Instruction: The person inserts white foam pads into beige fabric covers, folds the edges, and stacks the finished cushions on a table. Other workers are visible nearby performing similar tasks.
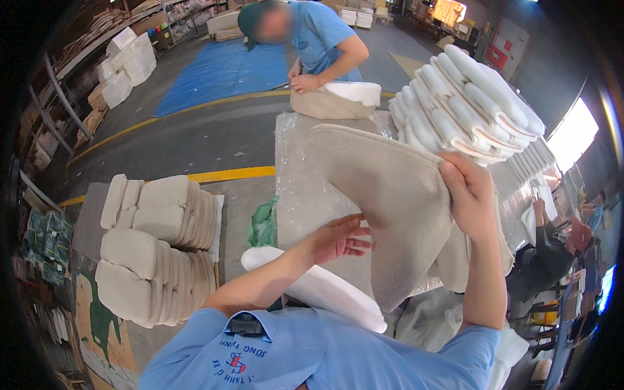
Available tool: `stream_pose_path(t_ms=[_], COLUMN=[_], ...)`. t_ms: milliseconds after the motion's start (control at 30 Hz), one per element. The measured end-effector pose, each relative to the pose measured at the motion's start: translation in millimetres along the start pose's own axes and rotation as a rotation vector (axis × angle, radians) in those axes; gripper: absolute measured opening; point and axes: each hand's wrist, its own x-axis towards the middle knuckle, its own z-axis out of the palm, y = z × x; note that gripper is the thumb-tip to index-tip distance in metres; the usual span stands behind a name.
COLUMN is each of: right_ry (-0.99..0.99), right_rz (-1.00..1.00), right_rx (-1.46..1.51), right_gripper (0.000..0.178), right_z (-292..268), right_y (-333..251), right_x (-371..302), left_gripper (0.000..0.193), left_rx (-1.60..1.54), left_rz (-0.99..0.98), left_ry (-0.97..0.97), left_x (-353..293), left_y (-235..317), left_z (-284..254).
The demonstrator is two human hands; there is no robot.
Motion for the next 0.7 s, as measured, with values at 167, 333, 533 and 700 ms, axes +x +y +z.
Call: stream_pose_path(t_ms=[167, 333, 533, 700], right_ry=[0.063, -0.080, 0.169, 0.146], right_rz=[0.181, 0.246, 0.480, 0.420], right_rx=[-0.007, 0.683, 0.558, 0.561], right_gripper=[0.025, 0.038, 0.029, 0.021], right_z=[-17, 46, 151, 142], right_y=[48, 93, 124, 129], right_x=[-50, -118, -142, -132], left_gripper=[0.011, 0.011, 0.017, 0.033], left_rx=[-0.089, 0.295, 0.556, 0.175], left_rz=[0.316, 0.580, 0.587, 0.289], left_ry=[0.193, 0.266, 0.081, -0.031], left_x=[3, -17, -24, -47], left_y=[25, 60, 47, 45], left_z=[-31, -23, -10, -16])
